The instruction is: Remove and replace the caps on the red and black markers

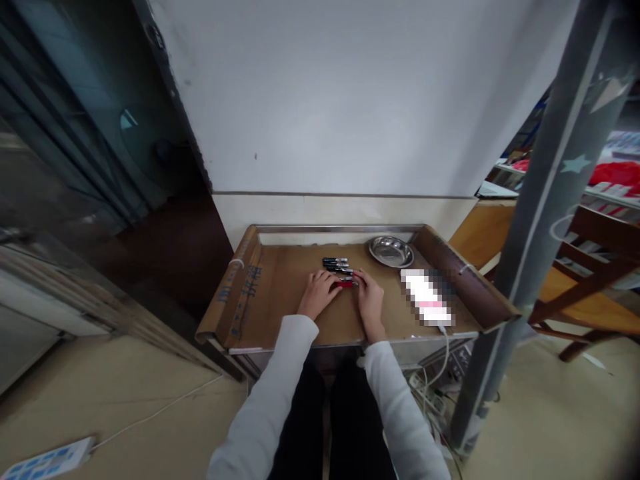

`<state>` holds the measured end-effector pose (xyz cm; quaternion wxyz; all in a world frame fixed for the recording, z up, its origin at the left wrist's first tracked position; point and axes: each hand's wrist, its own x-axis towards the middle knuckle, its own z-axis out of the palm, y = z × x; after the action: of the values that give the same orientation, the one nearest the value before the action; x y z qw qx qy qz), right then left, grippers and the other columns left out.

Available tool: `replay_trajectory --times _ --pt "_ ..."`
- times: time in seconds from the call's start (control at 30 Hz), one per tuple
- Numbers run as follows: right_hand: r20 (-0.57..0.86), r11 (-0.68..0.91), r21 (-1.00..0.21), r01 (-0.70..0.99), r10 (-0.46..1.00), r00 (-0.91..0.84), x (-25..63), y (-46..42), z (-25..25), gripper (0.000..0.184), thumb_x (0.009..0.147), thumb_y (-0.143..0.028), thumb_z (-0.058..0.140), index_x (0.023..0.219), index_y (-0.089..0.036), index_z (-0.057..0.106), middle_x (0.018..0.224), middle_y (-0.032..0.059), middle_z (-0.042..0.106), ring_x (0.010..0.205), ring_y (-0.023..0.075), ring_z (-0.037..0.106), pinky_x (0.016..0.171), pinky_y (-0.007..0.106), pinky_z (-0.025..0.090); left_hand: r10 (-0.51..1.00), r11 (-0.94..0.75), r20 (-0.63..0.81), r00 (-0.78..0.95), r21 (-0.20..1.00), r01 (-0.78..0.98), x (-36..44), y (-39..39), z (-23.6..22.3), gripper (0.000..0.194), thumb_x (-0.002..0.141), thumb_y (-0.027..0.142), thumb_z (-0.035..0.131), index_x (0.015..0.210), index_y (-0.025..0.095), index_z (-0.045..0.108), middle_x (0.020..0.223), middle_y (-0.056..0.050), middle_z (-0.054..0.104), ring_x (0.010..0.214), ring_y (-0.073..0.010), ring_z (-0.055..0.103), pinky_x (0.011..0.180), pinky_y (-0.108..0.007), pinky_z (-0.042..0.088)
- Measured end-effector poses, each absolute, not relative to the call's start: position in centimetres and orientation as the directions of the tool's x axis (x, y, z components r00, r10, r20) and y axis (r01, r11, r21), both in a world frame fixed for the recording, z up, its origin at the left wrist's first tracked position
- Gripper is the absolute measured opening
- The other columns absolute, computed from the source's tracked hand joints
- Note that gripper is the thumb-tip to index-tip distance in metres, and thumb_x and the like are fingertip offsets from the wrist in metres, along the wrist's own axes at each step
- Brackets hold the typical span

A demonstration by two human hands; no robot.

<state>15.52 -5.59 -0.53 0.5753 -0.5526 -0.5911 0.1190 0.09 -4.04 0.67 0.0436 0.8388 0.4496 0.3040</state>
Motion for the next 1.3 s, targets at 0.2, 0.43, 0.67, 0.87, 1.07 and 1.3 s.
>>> replay_trajectory --times 0.2,0.43,0.67,0.87,1.07,1.3 --pt "0.543 0.3 -0.785 0.543 0.756 0.367 15.9 -5.6 -0.7 0.029 0.085 -0.027 0.041 0.096 -0.016 0.066 0.1 0.0114 0.067 0.095 0.0216 0.061 0.09 0.038 0.044 0.791 -0.574 0.522 0.32 0.451 0.684 -0.1 -4.0 0.9 0.015 0.085 0.03 0.051 0.096 0.023 0.059 0.096 -0.002 0.063 0.095 -0.019 0.049 0.084 -0.034 0.033" --pt "0.569 0.249 -0.753 0.609 0.712 0.412 16.1 -5.5 -0.9 0.033 0.086 -0.026 0.038 0.095 -0.013 0.066 0.099 0.0132 0.067 0.096 0.0223 0.061 0.09 0.038 0.044 0.793 -0.552 0.571 0.21 0.53 0.644 -0.4 -3.9 0.9 0.018 0.086 0.033 0.049 0.098 0.023 0.059 0.098 -0.001 0.064 0.095 -0.0178 0.05 0.085 -0.033 0.035" --pt "0.584 0.252 -0.747 0.616 0.691 0.425 16.0 -5.6 -0.7 0.034 0.088 -0.029 0.038 0.097 -0.013 0.066 0.099 0.0121 0.067 0.092 0.0208 0.062 0.086 0.036 0.046 0.785 -0.565 0.582 0.212 0.532 0.631 -0.5 -3.9 0.9 0.018 0.087 0.033 0.048 0.098 0.023 0.058 0.098 0.0 0.064 0.094 -0.0173 0.051 0.085 -0.032 0.037" --pt "0.606 0.277 -0.723 0.633 0.695 0.387 16.1 -5.5 -1.1 0.034 0.088 -0.028 0.037 0.098 -0.014 0.067 0.101 0.0121 0.067 0.099 0.0212 0.06 0.091 0.038 0.044 0.783 -0.571 0.585 0.213 0.539 0.618 -0.4 -4.0 0.9 0.018 0.087 0.034 0.048 0.097 0.023 0.058 0.099 0.0 0.064 0.094 -0.0177 0.05 0.086 -0.033 0.036" --pt "0.586 0.348 -0.717 0.604 0.77 0.253 15.5 -6.1 0.0 0.037 0.088 -0.025 0.035 0.115 -0.017 0.058 0.114 0.0102 0.062 0.107 0.0194 0.057 0.094 0.036 0.043 0.78 -0.567 0.592 0.203 0.53 0.63 -0.6 -3.7 0.6 0.022 0.088 0.033 0.045 0.103 0.023 0.058 0.099 -0.002 0.062 0.094 -0.0177 0.05 0.085 -0.033 0.036" --pt "0.574 0.522 -0.709 0.474 0.818 -0.043 14.5 -6.8 1.3 0.061 0.082 -0.016 0.037 0.141 -0.025 0.022 0.14 0.0031 0.037 0.124 0.015 0.041 0.103 0.034 0.034 0.795 -0.521 0.559 0.235 0.431 0.737 -0.4 -4.1 1.0 0.027 0.091 0.033 0.039 0.112 0.026 0.056 0.103 -0.003 0.059 0.096 -0.0176 0.05 0.084 -0.032 0.035"
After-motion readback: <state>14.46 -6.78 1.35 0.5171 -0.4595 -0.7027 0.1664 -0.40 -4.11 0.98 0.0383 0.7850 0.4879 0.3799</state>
